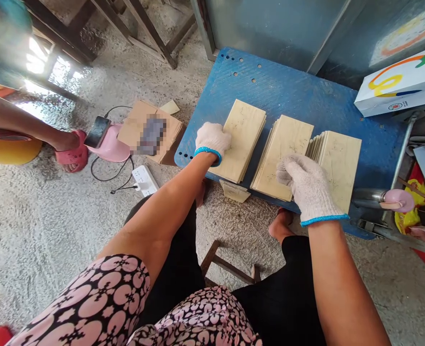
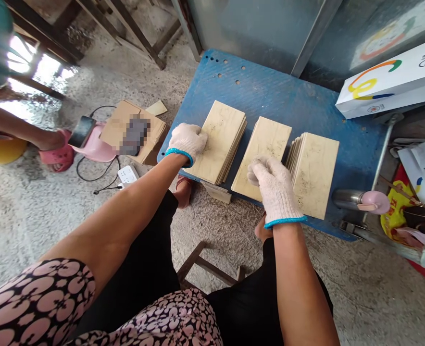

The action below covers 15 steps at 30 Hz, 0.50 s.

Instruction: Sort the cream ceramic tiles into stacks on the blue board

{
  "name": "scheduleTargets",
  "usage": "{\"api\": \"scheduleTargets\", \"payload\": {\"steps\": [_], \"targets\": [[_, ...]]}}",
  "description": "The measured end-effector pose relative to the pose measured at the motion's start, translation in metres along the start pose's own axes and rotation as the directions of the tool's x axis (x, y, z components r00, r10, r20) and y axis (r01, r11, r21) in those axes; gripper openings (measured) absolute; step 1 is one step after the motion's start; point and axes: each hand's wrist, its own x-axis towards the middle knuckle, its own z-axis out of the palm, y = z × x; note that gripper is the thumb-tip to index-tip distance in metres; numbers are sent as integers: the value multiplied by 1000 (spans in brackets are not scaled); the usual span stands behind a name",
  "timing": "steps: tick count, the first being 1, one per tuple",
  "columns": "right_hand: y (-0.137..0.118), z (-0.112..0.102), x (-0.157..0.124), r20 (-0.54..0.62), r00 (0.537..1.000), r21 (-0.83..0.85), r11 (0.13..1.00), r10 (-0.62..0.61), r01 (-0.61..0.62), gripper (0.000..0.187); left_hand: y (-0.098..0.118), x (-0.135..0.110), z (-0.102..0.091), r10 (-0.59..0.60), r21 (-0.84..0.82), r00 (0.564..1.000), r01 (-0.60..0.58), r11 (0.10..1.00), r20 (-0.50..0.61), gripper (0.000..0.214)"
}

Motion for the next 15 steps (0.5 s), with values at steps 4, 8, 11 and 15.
{"api": "scheduleTargets", "payload": {"steps": [4,8,11,15], "targets": [[-4,4,0,5,1000,-102,995,8,-7,33,7,-11,-16,22,-88,993,-33,996,-119,35],[-1,22,-14,131,991,-481,875,8,57,26,17,-27,-35,103,-146,985,-123,982,-137,32],[18,44,-35,322,932,-826,531,168,190,23,21,-35,-45,161,-243,983,-177,954,-84,32],[52,66,-58,326,844,-942,76,425,326,31,18,-39,-51,183,-359,983,-178,916,-19,34]]}}
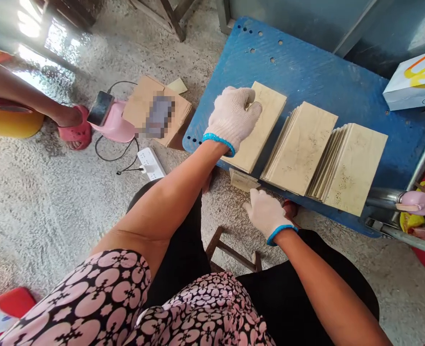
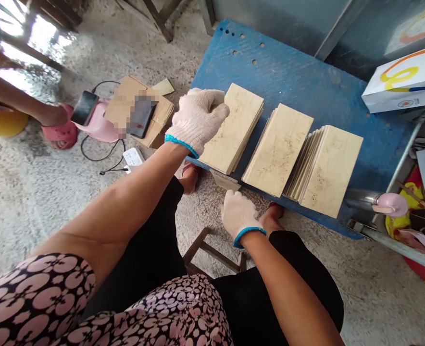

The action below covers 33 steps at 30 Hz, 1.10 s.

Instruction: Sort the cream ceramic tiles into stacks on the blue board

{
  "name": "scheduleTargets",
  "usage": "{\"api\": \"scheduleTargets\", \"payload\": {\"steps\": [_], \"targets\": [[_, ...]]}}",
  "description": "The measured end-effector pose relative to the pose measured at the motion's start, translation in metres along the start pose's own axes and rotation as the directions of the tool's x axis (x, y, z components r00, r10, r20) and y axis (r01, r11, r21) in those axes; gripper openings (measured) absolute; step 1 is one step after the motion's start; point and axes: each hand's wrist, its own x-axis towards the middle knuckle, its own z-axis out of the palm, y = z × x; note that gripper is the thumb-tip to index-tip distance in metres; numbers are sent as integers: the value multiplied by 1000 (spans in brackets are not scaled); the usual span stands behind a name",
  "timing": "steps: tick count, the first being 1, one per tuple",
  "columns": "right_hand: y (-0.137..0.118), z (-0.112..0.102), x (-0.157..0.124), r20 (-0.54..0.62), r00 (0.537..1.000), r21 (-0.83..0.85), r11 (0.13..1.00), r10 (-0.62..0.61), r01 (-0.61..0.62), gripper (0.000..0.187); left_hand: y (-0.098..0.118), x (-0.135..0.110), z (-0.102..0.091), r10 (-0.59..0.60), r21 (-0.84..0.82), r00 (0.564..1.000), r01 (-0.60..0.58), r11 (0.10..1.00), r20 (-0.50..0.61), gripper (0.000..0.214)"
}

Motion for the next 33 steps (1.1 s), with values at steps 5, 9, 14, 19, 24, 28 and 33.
{"api": "scheduleTargets", "payload": {"steps": [5,9,14,19,24,28,33], "targets": [[-3,16,12,-4,994,-104,988,110,-110,52,-3,-4,-8,84,82,996,-82,993,-22,31],[2,14,25,-20,983,-109,977,180,-182,57,-8,-7,-14,82,130,997,-83,988,11,31],[8,16,40,41,976,-91,973,215,-210,54,-21,-9,-20,112,73,994,-111,991,-17,26],[7,14,43,49,966,-111,963,254,-247,41,-26,-12,-27,106,53,994,-105,993,-16,24],[12,27,41,112,971,-179,966,209,-187,33,-25,-16,-32,90,62,996,-89,994,-2,25],[21,48,43,128,991,-219,976,32,-3,29,-23,-16,-32,79,99,996,-82,992,30,26],[25,56,48,98,995,-243,969,-12,35,35,-22,-15,-27,149,158,988,-155,975,50,26]]}}
